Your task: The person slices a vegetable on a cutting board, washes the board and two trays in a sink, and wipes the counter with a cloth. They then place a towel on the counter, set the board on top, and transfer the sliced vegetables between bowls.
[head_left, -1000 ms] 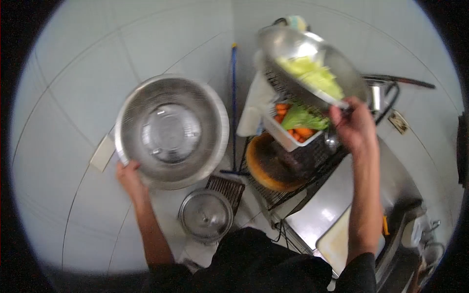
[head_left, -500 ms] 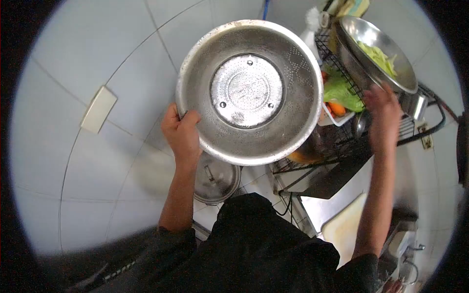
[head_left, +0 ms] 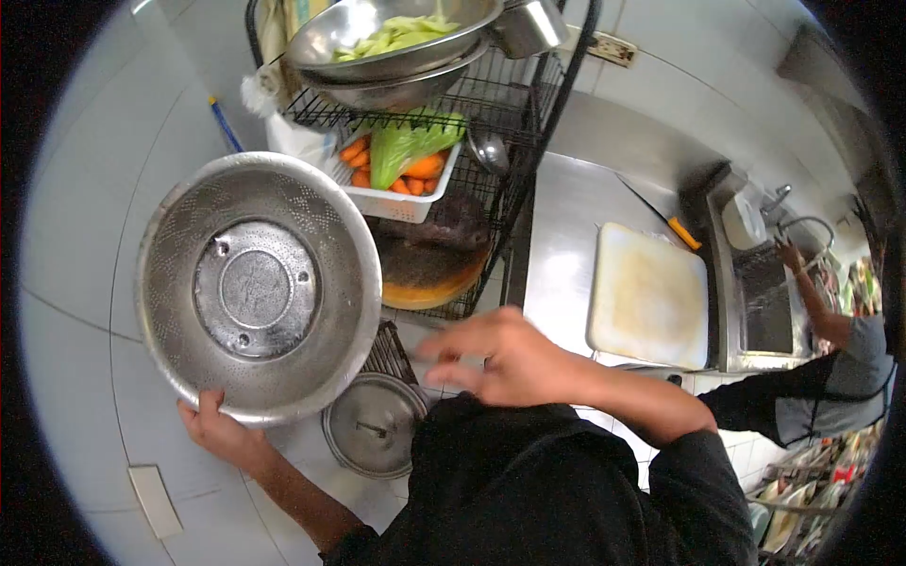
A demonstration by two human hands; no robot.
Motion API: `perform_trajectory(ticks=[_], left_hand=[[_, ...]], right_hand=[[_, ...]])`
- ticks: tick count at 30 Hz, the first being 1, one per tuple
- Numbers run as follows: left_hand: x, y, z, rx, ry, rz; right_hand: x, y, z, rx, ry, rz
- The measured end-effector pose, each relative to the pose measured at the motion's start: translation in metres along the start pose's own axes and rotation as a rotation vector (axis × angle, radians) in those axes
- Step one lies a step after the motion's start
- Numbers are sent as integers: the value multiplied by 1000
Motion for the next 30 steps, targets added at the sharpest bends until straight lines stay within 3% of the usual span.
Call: perform_trajectory(ticks=[3,6,8,10,12,14,15,18,19,20,22,25,28,30], left_hand=[[19,27,26,-84,-131,111],[67,48,88,-206,-300,164],[92,38,122,-257,-536,138],[122,45,165,-399,-795,421],[134,35,189,-375,-1176,474],[148,29,214,-219,-1292,572],[147,30,217,-255,-1340,419],[157,2,217,-268,-1268,292],[154,-3,217,-390,-1171,248],[154,-11,213,-355,-1103,180],[153,-42,207,-495,-933,101],[155,-68,202,-629,-771,135],[159,-85,199,-660,-709,159],[165,-92,193,-680,-689,151]], right_hand=[[-30,-15,33,321,478,-243],[-50,-8,75,511,586,-604],[-52,7,115,682,889,-403],[-71,17,149,672,1027,-426],[-91,34,181,692,1192,-595],[-109,57,214,711,1250,-694],[-115,75,229,735,1312,-748],[-133,158,266,739,1374,-806],[-138,194,281,747,1355,-765],[-144,217,279,807,1369,-778],[-153,285,275,750,1392,-780],[-162,326,234,708,1347,-777],[-168,373,209,894,1284,-831],[-170,406,199,845,1199,-918]])
Point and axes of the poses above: each hand's wrist, its own z-axis away from the middle knuckle, its own x-axis out of the palm, y = z × x, the point moved 3 cm from there along -z, towards the middle knuckle, and after that the axes turned 3 degrees about z, right-handed, at the moved point
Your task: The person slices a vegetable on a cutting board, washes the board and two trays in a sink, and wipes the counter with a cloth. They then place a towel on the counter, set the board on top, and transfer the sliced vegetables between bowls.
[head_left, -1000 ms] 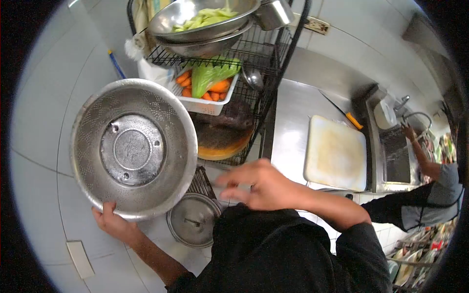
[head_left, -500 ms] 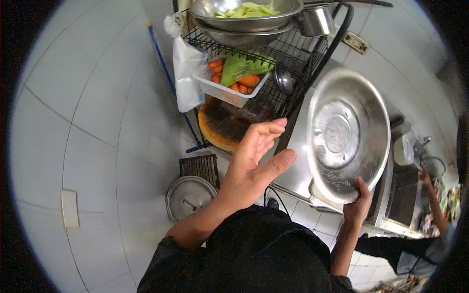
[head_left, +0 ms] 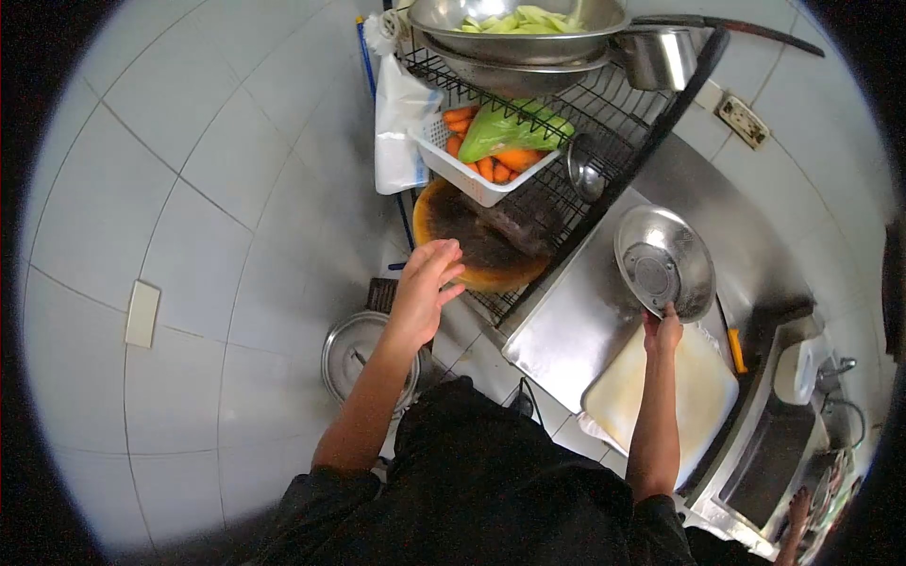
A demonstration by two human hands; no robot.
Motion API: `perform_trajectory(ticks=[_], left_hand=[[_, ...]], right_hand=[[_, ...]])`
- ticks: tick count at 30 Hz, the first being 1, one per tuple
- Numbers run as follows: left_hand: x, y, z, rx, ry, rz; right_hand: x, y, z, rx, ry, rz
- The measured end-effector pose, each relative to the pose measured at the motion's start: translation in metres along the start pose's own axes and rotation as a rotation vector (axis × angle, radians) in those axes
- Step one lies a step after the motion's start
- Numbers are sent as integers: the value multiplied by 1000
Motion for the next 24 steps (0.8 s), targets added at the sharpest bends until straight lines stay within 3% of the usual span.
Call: perform_trajectory(ticks=[3,6,9,13,16,17,18,20,21,24], left_hand=[[-7,-3,-23,-53,35,31],[-13,-1,-70,-116,56,76],[-17,9,-131,-200,71,138],[-34,3,-200,-166,117,232],[-68,-47,-242,-38,189,232],[-69,-55,-241,-65,228,48],[-87,-105,-274,9,168,-254],[-78,-140,-291,168,53,-994],[-73,-146,-296,394,-82,-1128],[-46,-167,-328,1032,-32,-1307]], right_hand=[[21,4,0,143,-200,-137],[22,-9,29,338,-188,298],[28,-31,73,57,14,383],[76,-73,153,-189,-84,361],[132,-84,218,-385,-148,461],[146,-83,234,-418,-176,492],[159,-81,249,-449,-204,526],[181,-68,267,-490,-178,752],[196,-60,277,-523,-155,858],[233,-20,289,-643,-194,1054]])
Point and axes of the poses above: each hand's wrist, its own z-axis away from the middle knuckle, its own x-axis out of the palm, y = z × x, the point moved 3 cm from there along -z, towards the middle knuckle, and after that the axes turned 3 degrees about z, right-handed, at the moved point
